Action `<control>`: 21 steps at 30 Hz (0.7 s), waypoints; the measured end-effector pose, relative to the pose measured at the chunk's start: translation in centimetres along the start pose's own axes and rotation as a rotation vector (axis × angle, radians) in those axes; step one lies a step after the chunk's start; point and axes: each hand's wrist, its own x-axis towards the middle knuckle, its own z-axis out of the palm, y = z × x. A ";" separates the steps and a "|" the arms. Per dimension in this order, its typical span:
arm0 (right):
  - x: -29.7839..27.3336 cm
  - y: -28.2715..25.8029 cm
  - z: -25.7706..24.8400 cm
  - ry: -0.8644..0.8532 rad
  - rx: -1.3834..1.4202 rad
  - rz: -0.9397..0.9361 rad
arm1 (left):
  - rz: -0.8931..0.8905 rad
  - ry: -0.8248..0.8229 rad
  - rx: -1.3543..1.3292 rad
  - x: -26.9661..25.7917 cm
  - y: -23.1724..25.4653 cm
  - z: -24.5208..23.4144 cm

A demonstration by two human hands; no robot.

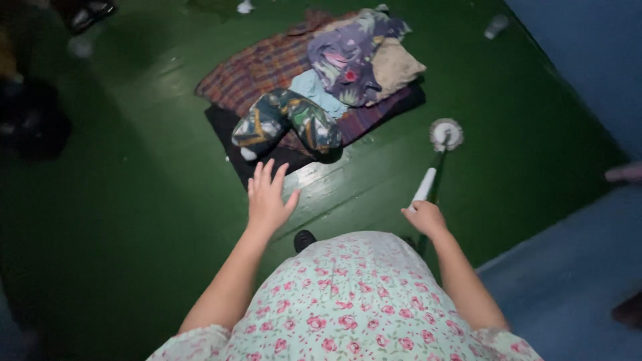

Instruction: Mopping the green floor of a room around bedding.

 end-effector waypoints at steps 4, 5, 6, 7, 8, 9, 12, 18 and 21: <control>-8.6 -6.5 -1.9 0.059 0.079 -0.063 | 0.176 -0.086 -0.045 3.8 -0.3 0.8; -11.0 -8.4 -3.1 0.029 0.182 -0.048 | 0.237 -0.115 -0.049 4.6 -0.1 1.2; -13.0 -10.3 -4.8 -0.001 0.282 -0.044 | 0.291 -0.138 -0.049 5.5 0.5 1.6; -14.7 -10.7 -5.1 0.010 0.298 -0.022 | 0.316 -0.152 -0.051 6.1 1.7 2.1; -16.1 -11.3 -5.3 0.072 0.328 -0.118 | 0.353 -0.174 -0.051 6.5 2.5 2.6; -17.6 -12.0 -5.5 0.136 0.354 -0.213 | 0.389 -0.196 -0.051 6.9 3.4 3.0; -19.0 -13.2 -6.5 0.084 0.401 -0.204 | 0.468 -0.168 -0.137 5.9 5.9 4.7; -14.7 -10.5 -6.1 0.132 0.327 -0.199 | 0.481 -0.192 -0.202 2.2 9.0 6.9; -9.9 -5.2 -4.4 0.169 0.083 -0.216 | 0.374 -0.191 -0.195 0.5 9.5 7.5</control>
